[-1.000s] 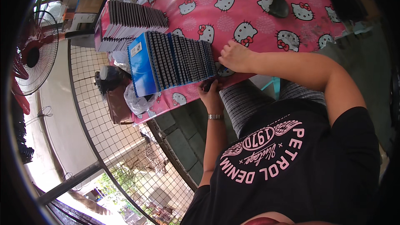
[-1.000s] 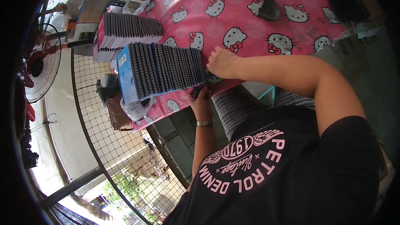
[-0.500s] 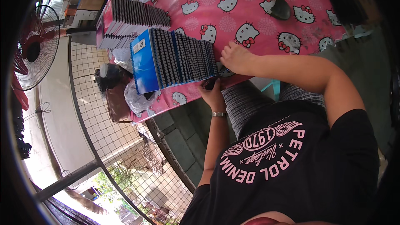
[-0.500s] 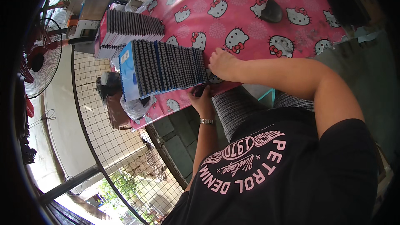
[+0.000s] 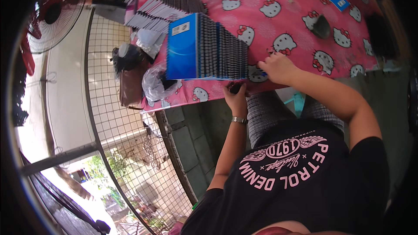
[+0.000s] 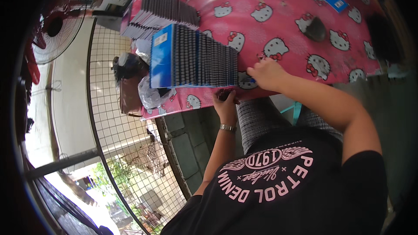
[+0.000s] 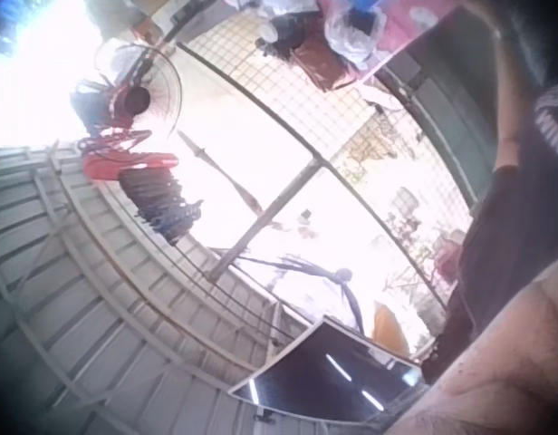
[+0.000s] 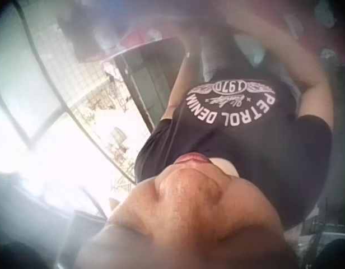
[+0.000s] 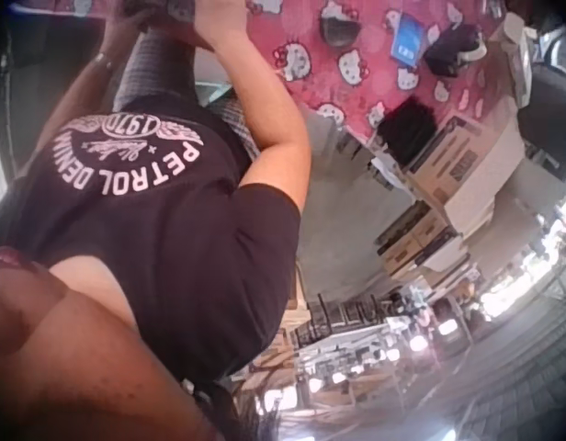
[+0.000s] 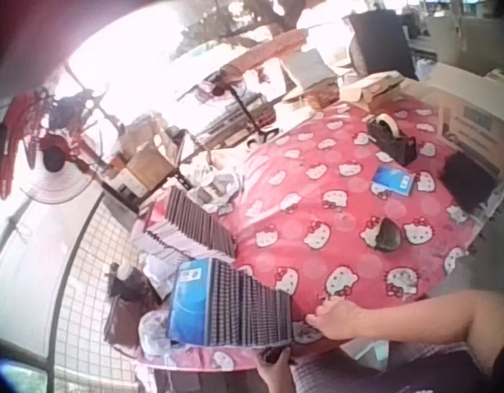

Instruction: The person binds blue notepads by hand, inserting a black spiral binding through the pre-punched holes of each notepad and stacking them on a table.

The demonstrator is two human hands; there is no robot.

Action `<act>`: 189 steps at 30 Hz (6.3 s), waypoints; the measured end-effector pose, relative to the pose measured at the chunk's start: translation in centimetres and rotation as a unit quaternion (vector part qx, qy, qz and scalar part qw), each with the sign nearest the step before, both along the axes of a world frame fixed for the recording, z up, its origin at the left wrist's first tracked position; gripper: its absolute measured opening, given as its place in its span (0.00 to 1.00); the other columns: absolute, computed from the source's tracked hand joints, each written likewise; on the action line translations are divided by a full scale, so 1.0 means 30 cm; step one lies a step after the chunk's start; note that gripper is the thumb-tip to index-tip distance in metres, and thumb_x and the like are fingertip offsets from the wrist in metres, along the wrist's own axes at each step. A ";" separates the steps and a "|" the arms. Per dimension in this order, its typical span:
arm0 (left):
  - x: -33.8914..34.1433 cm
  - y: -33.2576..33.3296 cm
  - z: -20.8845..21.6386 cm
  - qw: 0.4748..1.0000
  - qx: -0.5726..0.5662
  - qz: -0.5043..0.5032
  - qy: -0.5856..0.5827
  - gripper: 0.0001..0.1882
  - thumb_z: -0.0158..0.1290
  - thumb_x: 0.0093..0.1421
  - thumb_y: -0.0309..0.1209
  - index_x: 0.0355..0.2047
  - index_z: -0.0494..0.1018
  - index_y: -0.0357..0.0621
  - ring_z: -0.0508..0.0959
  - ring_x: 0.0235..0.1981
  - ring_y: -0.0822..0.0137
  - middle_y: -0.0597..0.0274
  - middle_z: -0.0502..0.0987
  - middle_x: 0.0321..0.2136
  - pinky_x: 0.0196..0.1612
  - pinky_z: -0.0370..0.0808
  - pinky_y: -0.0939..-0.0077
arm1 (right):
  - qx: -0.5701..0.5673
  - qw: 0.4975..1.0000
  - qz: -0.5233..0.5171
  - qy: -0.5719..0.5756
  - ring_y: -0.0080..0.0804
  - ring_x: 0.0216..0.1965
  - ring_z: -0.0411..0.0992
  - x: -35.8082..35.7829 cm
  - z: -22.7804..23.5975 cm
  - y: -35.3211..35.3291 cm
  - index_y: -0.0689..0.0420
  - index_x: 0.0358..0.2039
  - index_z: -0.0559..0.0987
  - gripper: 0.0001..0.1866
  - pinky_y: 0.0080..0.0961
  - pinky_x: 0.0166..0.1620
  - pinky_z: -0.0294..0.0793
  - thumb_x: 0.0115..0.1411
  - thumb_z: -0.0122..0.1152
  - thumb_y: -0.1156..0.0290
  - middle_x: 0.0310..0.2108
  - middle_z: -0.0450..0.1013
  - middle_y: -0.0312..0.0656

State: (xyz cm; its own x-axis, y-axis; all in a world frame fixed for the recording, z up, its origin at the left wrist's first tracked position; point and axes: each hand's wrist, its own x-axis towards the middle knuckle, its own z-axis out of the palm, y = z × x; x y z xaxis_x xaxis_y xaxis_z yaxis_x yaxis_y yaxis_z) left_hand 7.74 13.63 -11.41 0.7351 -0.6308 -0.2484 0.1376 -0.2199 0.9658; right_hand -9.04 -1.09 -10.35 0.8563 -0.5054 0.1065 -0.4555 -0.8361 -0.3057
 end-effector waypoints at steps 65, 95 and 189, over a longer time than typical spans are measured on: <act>0.176 -0.267 0.891 0.832 0.018 -0.387 -0.398 0.13 0.61 0.48 0.19 0.35 0.75 0.44 0.64 0.65 0.59 0.54 0.62 0.65 0.60 0.64 0.69 | 0.543 0.802 0.080 -0.235 0.45 0.46 0.75 0.048 0.493 -0.017 0.61 0.47 0.78 0.19 0.35 0.51 0.72 0.60 0.64 0.62 0.42 0.76 0.49; 0.172 -0.267 0.890 0.842 0.009 -0.386 -0.378 0.12 0.60 0.51 0.19 0.36 0.75 0.44 0.64 0.64 0.63 0.55 0.61 0.65 0.57 0.65 0.73 | 0.403 0.884 0.102 -0.215 0.41 0.50 0.72 0.029 0.456 -0.026 0.54 0.47 0.79 0.18 0.37 0.53 0.69 0.57 0.66 0.64 0.44 0.74 0.42; 0.170 -0.262 0.890 0.874 0.000 -0.372 -0.312 0.13 0.55 0.52 0.12 0.36 0.73 0.40 0.71 0.37 0.83 0.57 0.59 0.67 0.29 0.67 0.86 | 0.359 0.903 0.077 -0.224 0.42 0.53 0.69 0.006 0.242 -0.022 0.49 0.50 0.80 0.21 0.41 0.56 0.64 0.59 0.64 0.54 0.47 0.72 0.43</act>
